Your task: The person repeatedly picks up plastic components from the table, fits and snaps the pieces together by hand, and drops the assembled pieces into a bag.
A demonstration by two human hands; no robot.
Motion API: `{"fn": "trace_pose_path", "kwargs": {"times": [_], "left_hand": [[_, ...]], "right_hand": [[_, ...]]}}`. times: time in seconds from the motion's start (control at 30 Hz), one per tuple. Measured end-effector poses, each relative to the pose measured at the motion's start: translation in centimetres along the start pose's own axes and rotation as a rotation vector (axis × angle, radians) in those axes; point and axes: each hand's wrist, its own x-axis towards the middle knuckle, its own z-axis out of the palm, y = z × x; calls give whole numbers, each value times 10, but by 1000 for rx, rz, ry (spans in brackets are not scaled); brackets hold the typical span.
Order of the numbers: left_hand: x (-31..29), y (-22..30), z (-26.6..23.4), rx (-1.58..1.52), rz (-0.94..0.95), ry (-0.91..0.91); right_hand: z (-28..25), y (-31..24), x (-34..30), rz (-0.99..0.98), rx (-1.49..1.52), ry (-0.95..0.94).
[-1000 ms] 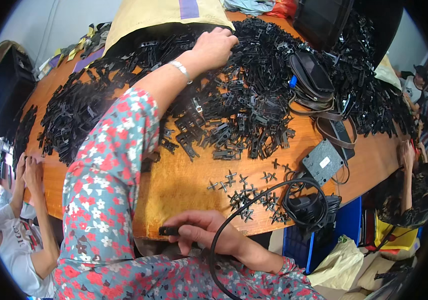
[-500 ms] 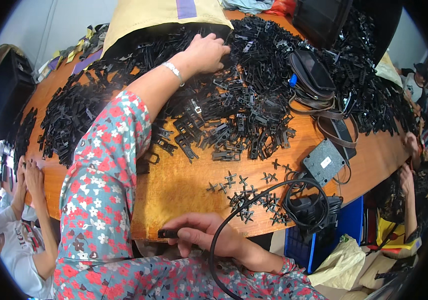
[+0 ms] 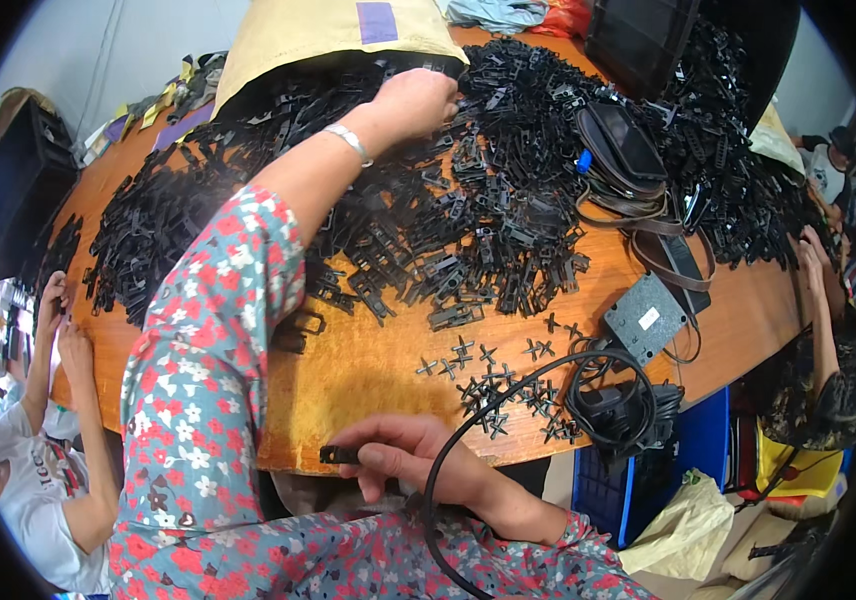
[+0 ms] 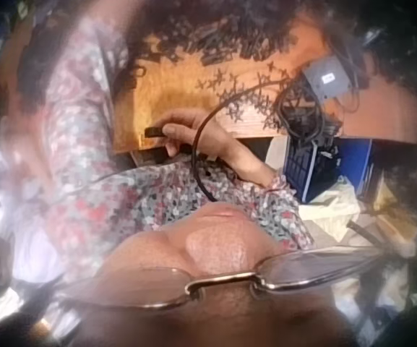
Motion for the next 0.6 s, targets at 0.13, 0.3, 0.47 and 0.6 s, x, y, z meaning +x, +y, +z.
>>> {"fn": "trace_pose_path", "kwargs": {"times": [0.13,0.3,0.47,0.6], "left_hand": [[40,8,41,71,-39,61],[62,16,68,123,-108,8],[66,20,63,125,-229,-39],[44,18,54,199,-151,-66]], "right_hand": [[-1,4,0,-41,10,-54],[2,-5,-2,9,-37,-65],[-1,3,-1,-45,-11,-89],[-1,4,0,-15,47,-74]]}}
